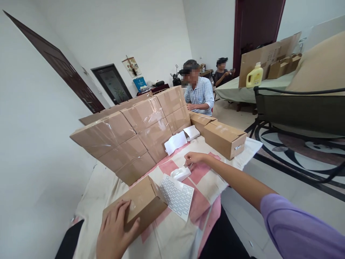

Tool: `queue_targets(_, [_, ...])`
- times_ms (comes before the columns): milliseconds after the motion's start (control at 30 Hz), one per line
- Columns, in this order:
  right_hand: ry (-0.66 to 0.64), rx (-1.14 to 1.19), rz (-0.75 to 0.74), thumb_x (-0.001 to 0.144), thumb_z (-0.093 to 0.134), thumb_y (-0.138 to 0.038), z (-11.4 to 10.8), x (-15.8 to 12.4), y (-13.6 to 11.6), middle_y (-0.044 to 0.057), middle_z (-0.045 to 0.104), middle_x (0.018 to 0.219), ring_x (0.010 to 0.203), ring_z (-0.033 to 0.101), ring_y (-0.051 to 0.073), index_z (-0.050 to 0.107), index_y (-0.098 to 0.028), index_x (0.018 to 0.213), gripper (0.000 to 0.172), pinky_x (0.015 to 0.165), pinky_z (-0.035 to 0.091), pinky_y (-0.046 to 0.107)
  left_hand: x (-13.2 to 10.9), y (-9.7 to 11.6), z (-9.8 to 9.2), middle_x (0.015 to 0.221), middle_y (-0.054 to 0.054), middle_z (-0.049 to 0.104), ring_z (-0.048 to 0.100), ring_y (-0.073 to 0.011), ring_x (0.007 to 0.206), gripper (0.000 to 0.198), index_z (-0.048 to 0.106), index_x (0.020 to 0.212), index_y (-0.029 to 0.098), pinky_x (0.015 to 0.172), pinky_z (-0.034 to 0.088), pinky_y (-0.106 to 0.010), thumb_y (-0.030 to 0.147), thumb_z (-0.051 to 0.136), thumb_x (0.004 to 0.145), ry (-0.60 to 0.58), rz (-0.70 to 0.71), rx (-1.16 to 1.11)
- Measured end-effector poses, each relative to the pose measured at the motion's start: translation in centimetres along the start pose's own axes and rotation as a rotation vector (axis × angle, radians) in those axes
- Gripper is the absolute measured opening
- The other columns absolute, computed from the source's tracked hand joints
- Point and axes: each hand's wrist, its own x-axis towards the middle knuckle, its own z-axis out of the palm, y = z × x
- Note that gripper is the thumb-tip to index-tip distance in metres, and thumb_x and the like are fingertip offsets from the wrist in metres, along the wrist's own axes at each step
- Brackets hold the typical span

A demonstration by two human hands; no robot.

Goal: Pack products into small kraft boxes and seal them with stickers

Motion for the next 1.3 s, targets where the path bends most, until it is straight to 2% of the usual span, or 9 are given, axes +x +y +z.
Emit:
queue_targets(267, [0.287,-0.028,-0.062,0.088,0.069,-0.042,2.8,-0.6,3.6,-0.007,0.049,0.063,0.062,0.053,0.009,0.038,-0.021,0.073,0.041,0.060,0.044,0.020,0.0,0.3,-0.2,0.135,-0.013,0.062,0.059,-0.0351,0.121,0.059,0.056,0.130,0.022,0.106,0.043,-0.051,0.062,0.049,0.086,0.008,0.008,0.018])
queue_targets(400, [0.402,-0.124,-0.006,0.097,0.063,-0.039,4.1,-0.5,4.2,-0.003,0.057,0.077,0.068,0.055,0.010,0.056,-0.016,0.086,0.026,0.065,0.048,0.024,0.1,1.1,-0.8,0.134,-0.016,0.062,0.059,-0.0376,0.118,0.063,0.058,0.129,0.018,0.106,0.042,-0.052,0.063,0.045,0.086,0.029,0.019,0.029])
queue_targets(533, [0.576,-0.173,0.010,0.098,0.063,-0.041,5.5,-1.6,3.5,0.002,0.064,0.094,0.079,0.061,0.013,0.064,-0.014,0.100,0.027,0.073,0.054,0.030,-0.3,1.8,-1.1,0.134,-0.016,0.063,0.061,-0.0360,0.115,0.061,0.059,0.128,0.015,0.105,0.043,-0.050,0.059,0.045,0.088,0.045,0.020,0.044])
queue_targets(733, [0.830,-0.038,-0.215,0.093,0.054,-0.032,9.5,-4.7,-0.5,-0.002,0.052,0.068,0.069,0.055,0.015,0.039,-0.022,0.069,0.030,0.069,0.042,0.028,-0.5,2.4,-2.4,0.135,-0.013,0.065,0.060,-0.0342,0.122,0.052,0.059,0.131,0.018,0.109,0.041,-0.053,0.049,0.049,0.090,0.021,-0.041,0.008])
queue_targets(900, [0.618,0.104,-0.506,0.091,0.058,-0.042,15.8,-7.8,-6.0,0.003,0.066,0.082,0.088,0.067,0.021,0.047,-0.022,0.074,0.028,0.077,0.049,0.031,-0.2,7.0,-7.2,0.127,-0.011,0.070,0.063,-0.0326,0.120,0.041,0.065,0.120,0.023,0.106,0.047,-0.052,0.050,0.053,0.092,0.208,-0.232,-0.304])
queue_targets(1000, [0.384,0.207,-0.641,0.091,0.064,-0.038,19.0,-10.3,-9.1,0.008,0.068,0.106,0.116,0.063,0.024,0.059,-0.022,0.083,0.019,0.086,0.051,0.032,-0.4,10.4,-9.3,0.111,-0.009,0.075,0.072,-0.0283,0.106,0.039,0.067,0.112,0.023,0.095,0.057,-0.044,0.054,0.059,0.090,0.167,-0.315,-0.699])
queue_targets(1167, [0.207,0.207,-0.646,0.092,0.066,-0.041,21.3,-12.6,-11.7,0.011,0.059,0.134,0.137,0.051,0.026,0.065,-0.024,0.088,0.018,0.092,0.052,0.034,-0.3,12.8,-9.8,0.102,-0.009,0.075,0.074,-0.0238,0.085,0.045,0.066,0.114,0.020,0.070,0.061,-0.034,0.056,0.066,0.087,0.030,-0.406,-1.193])
queue_targets(1233, [0.184,0.209,-0.637,0.092,0.066,-0.043,21.8,-12.8,-11.8,0.011,0.057,0.136,0.136,0.051,0.026,0.064,-0.024,0.087,0.020,0.093,0.052,0.035,-0.1,13.1,-9.6,0.104,-0.009,0.074,0.073,-0.0227,0.089,0.039,0.069,0.110,0.020,0.066,0.058,-0.030,0.052,0.069,0.086,0.087,-0.352,-1.247])
queue_targets(1300, [0.164,0.170,-0.614,0.092,0.065,-0.043,22.3,-12.4,-11.4,0.010,0.056,0.138,0.139,0.049,0.027,0.065,-0.024,0.087,0.020,0.092,0.053,0.035,0.0,13.4,-9.5,0.093,-0.005,0.071,0.069,-0.0181,0.085,0.024,0.073,0.092,0.020,0.067,0.055,-0.026,0.043,0.070,0.088,0.263,-0.276,-1.164])
